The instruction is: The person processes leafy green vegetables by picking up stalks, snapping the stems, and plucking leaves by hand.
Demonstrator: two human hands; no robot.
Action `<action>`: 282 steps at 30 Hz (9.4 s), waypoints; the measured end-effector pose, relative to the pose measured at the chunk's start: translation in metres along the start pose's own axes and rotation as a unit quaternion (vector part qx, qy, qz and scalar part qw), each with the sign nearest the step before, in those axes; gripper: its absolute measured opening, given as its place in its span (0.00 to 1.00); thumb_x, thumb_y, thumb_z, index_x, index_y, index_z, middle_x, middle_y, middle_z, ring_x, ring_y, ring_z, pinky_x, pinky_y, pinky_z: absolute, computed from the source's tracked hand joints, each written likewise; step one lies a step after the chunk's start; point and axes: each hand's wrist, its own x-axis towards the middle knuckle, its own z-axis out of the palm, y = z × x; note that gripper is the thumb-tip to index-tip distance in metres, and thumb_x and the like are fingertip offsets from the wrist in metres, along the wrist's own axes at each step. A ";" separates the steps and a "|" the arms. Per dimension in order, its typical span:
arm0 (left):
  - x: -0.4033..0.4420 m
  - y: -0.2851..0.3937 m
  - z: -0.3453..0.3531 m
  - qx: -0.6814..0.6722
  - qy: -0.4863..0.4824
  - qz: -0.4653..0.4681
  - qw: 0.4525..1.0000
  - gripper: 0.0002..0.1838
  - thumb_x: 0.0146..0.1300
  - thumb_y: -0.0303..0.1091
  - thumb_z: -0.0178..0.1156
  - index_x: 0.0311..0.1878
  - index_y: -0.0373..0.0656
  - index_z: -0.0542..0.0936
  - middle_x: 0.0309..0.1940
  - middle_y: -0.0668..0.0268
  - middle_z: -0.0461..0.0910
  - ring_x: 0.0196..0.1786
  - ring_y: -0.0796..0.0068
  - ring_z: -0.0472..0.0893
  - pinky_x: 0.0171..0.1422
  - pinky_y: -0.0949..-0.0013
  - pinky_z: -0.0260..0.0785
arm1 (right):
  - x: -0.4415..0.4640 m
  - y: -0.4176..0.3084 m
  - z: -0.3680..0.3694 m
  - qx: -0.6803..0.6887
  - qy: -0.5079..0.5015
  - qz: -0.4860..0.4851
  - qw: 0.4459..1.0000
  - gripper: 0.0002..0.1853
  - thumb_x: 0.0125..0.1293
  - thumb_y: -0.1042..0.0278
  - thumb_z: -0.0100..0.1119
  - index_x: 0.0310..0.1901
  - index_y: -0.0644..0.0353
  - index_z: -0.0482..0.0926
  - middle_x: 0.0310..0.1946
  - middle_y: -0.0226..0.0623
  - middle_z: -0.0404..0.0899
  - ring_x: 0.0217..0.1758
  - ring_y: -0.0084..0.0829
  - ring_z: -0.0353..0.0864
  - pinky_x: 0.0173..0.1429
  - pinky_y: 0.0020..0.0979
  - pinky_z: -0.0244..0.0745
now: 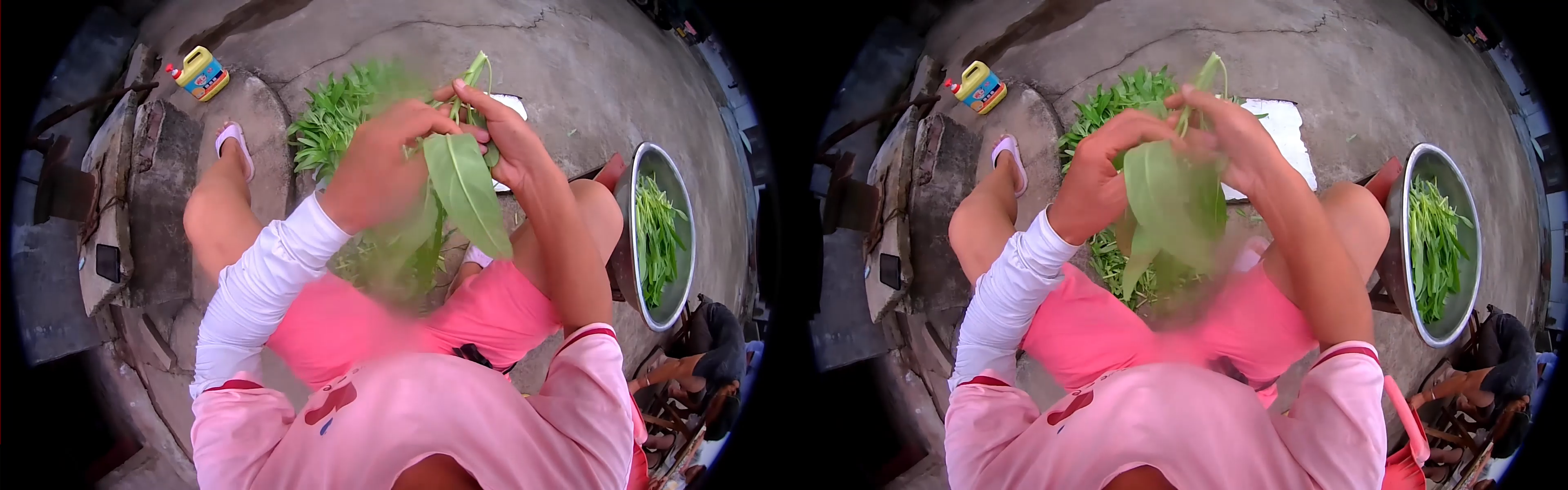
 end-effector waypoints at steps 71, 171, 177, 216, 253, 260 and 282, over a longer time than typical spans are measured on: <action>-0.007 -0.012 -0.028 0.167 0.094 -0.033 0.981 0.14 0.52 0.27 0.58 0.44 0.38 0.74 0.35 0.58 0.76 0.37 0.60 0.76 0.45 0.65 0.68 | 0.001 -0.011 -0.023 -0.085 0.034 -0.108 0.990 0.13 0.70 0.59 0.50 0.45 0.62 0.72 0.26 0.29 0.73 0.15 0.09 0.52 0.17 0.14 0.48; 0.001 0.001 -0.028 -0.267 -0.235 -0.262 0.897 0.20 0.65 0.48 0.53 0.48 0.40 0.77 0.37 0.71 0.82 0.33 0.87 0.73 0.33 0.82 0.60 | 0.004 0.000 -0.016 -0.150 0.049 -0.252 0.955 0.15 0.71 0.69 0.47 0.55 0.65 0.69 0.28 0.29 0.73 0.21 0.12 0.56 0.24 0.15 0.55; -0.002 0.002 -0.030 -0.391 -0.236 -0.309 0.834 0.22 0.68 0.47 0.50 0.53 0.37 0.75 0.38 0.67 0.82 0.40 0.83 0.78 0.44 0.78 0.69 | 0.003 -0.003 -0.015 -0.153 0.060 -0.249 0.954 0.14 0.70 0.69 0.47 0.54 0.65 0.70 0.28 0.29 0.73 0.20 0.11 0.55 0.23 0.14 0.54; -0.006 0.037 -0.004 0.114 -0.002 0.163 0.980 0.10 0.54 0.22 0.58 0.40 0.39 0.79 0.29 0.62 0.72 0.32 0.68 0.73 0.37 0.69 0.66 | -0.005 -0.006 -0.007 -0.098 0.002 -0.183 0.978 0.17 0.69 0.67 0.45 0.56 0.64 0.69 0.26 0.21 0.72 0.20 0.11 0.55 0.26 0.17 0.54; -0.005 0.008 -0.013 -0.176 -0.094 -0.233 0.952 0.07 0.68 0.34 0.50 0.44 0.41 0.69 0.33 0.73 0.71 0.36 0.86 0.71 0.35 0.80 0.64 | -0.006 0.002 -0.012 0.038 -0.106 0.002 0.994 0.19 0.70 0.66 0.46 0.58 0.68 0.67 0.24 0.23 0.72 0.24 0.13 0.71 0.30 0.17 0.72; -0.007 0.012 -0.005 0.085 -0.003 0.044 0.995 0.10 0.58 0.27 0.58 0.43 0.39 0.75 0.33 0.63 0.73 0.36 0.68 0.74 0.41 0.69 0.66 | -0.002 0.003 -0.014 -0.051 -0.116 0.011 0.992 0.19 0.68 0.64 0.48 0.57 0.66 0.70 0.27 0.23 0.73 0.29 0.17 0.75 0.34 0.20 0.74; -0.008 0.011 -0.007 0.064 -0.036 0.004 0.997 0.07 0.53 0.24 0.60 0.37 0.39 0.78 0.31 0.62 0.72 0.34 0.66 0.75 0.40 0.69 0.66 | 0.008 0.040 -0.026 -0.010 -0.144 0.017 0.989 0.10 0.64 0.69 0.50 0.43 0.66 0.74 0.36 0.32 0.74 0.31 0.20 0.74 0.32 0.21 0.72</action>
